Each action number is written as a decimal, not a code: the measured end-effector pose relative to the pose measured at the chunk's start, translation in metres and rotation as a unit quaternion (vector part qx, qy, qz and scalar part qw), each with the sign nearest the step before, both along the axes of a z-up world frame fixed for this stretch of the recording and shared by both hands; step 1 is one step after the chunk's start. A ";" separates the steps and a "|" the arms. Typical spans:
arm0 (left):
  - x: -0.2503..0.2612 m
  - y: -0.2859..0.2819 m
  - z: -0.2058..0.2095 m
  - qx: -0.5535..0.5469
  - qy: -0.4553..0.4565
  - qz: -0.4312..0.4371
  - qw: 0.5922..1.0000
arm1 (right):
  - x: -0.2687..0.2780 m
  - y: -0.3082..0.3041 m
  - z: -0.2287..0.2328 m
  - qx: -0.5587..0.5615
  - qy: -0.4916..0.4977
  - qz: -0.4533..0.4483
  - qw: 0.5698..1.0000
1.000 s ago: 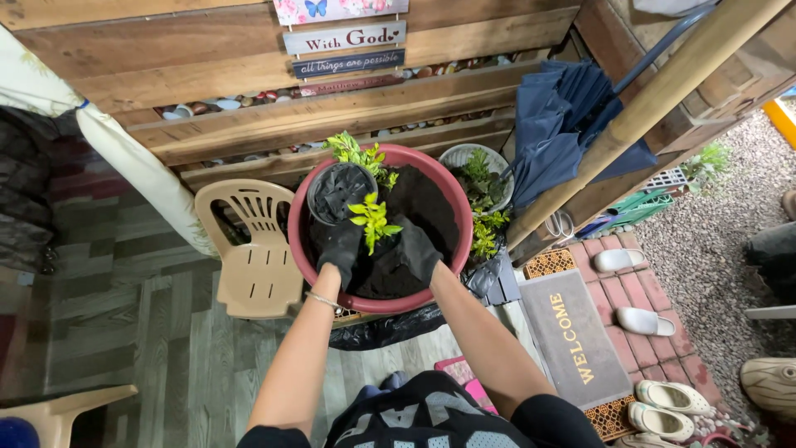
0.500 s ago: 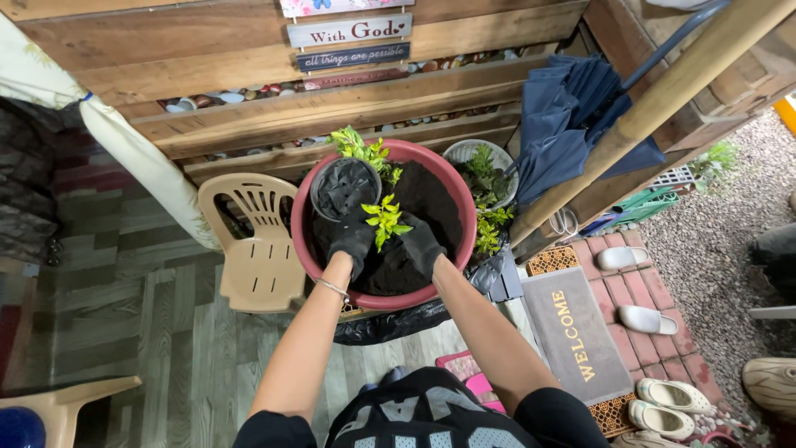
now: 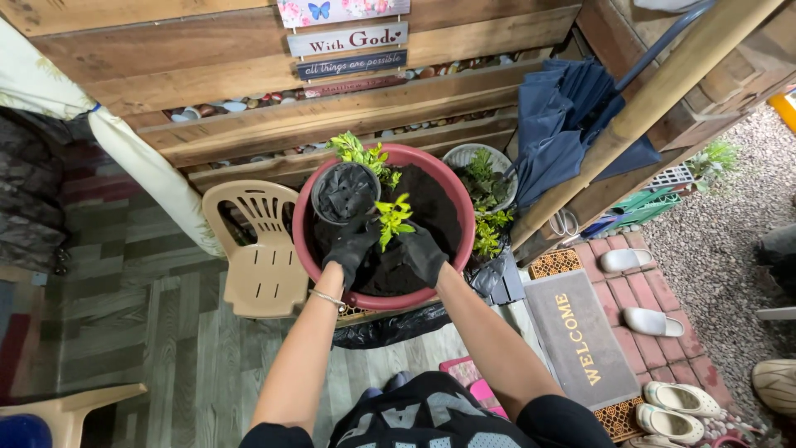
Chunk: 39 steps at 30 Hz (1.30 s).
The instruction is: The person is repotting a small plant into a larger pot filled with soil.
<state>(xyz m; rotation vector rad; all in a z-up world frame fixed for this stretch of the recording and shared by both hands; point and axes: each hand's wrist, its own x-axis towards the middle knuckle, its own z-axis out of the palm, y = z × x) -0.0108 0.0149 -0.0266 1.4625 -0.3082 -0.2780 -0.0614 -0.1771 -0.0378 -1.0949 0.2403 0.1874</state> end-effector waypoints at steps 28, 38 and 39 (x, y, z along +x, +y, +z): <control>-0.030 0.019 0.010 -0.034 0.082 -0.032 0.996 | -0.027 0.013 0.068 0.000 -0.143 0.134 0.981; -0.023 0.010 -0.001 0.132 -0.083 0.027 0.987 | 0.000 0.007 0.002 -0.249 -0.178 0.015 0.952; -0.023 0.008 0.002 0.131 -0.084 0.028 0.987 | 0.001 0.007 0.001 -0.250 -0.179 0.016 0.951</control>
